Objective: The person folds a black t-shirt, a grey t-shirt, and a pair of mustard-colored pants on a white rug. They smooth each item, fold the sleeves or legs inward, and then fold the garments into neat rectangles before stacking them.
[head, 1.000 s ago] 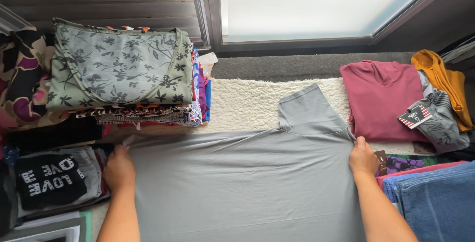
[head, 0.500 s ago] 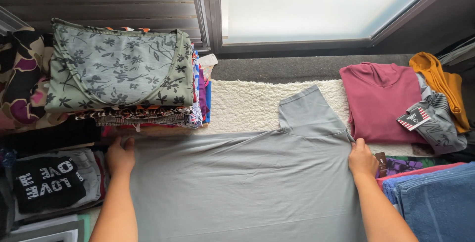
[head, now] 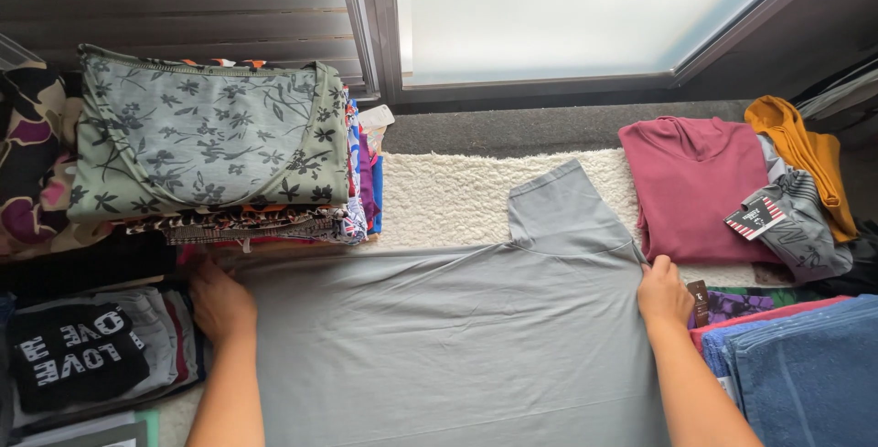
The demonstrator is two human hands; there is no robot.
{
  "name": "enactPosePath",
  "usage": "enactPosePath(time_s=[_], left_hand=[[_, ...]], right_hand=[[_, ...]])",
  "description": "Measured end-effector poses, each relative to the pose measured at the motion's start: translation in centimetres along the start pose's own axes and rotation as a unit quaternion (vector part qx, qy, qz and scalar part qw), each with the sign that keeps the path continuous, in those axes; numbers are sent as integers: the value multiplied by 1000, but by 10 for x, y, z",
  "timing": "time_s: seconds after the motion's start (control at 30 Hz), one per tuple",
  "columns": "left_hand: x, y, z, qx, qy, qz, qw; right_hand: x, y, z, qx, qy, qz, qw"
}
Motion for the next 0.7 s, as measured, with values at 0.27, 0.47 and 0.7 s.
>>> enactPosePath(time_s=[0.27, 0.47, 0.7], left_hand=[[57, 212, 174, -224, 125, -81, 963], [65, 318, 202, -370, 144, -162, 903], [92, 264, 25, -168, -18, -95, 981]], right_hand=[[118, 210, -149, 267, -108, 236, 928], [119, 329, -192, 440, -147, 187, 866], [47, 270, -65, 253, -23, 129, 959]])
Point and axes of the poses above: each hand's wrist, its own y-axis away from the middle knuckle, its own x-axis out of the back of the hand, z = x × y, the point moved 7 cm from there along -y, towards the middle knuckle, and after that the axes turned 9 degrees about y, right-handed, at the moved point
